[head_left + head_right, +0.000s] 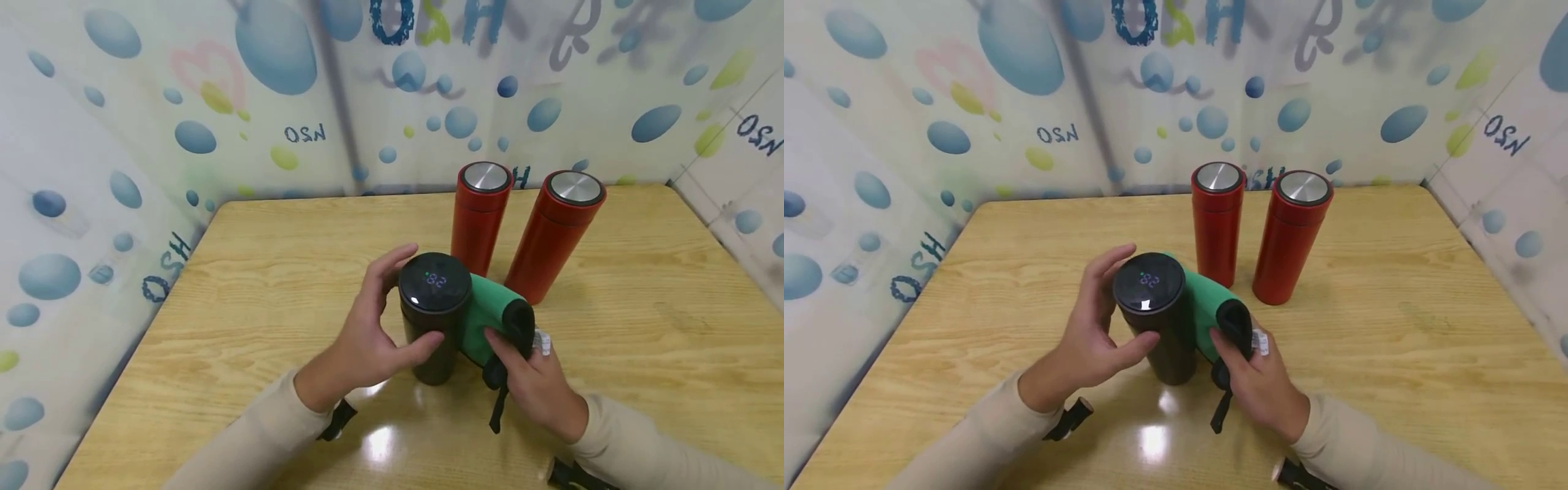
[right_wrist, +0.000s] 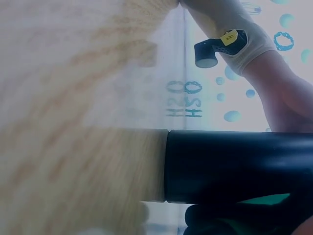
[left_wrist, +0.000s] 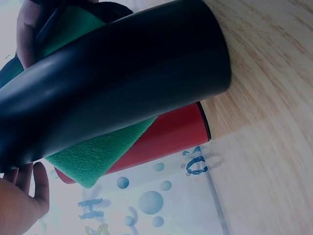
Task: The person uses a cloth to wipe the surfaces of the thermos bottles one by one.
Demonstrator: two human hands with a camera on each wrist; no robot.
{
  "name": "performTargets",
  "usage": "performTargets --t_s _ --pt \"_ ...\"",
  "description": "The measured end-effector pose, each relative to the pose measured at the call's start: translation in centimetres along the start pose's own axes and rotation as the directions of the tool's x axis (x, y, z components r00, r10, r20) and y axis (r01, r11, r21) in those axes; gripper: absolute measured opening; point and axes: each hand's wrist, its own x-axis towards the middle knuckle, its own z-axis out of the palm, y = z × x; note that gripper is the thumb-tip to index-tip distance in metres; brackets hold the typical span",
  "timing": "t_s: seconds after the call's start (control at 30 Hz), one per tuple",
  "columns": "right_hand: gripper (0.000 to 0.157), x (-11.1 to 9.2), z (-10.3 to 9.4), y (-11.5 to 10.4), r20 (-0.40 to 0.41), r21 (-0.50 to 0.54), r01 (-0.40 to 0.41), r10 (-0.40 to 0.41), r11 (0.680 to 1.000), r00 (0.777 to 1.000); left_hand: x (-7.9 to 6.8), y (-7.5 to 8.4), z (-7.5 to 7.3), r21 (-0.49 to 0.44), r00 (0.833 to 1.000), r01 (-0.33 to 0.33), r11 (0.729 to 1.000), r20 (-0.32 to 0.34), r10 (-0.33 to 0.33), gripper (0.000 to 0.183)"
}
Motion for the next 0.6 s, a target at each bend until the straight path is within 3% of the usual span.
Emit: performTargets --t_s 0.3,0.5,0.6 --pt "0.04 0.5 0.2 -0.2 0.063 -0.053 -0.045 0.048 0.998 0.997 0.1 0.2 0.0 0.015 0.999 0.021 1.0 0.04 -0.022 0.081" --pt "0.037 0.4 0.2 0.0 0.041 -0.016 0.012 -0.012 1.0 0.999 -0.1 0.2 0.9 0.018 0.982 0.171 0.985 0.083 -0.172 0.109" --pt "0.039 0.3 0.2 0.2 0.039 0.006 0.011 -0.011 1.0 0.999 -0.1 0.0 1.3 0.049 0.98 0.187 0.981 0.061 -0.19 0.102"
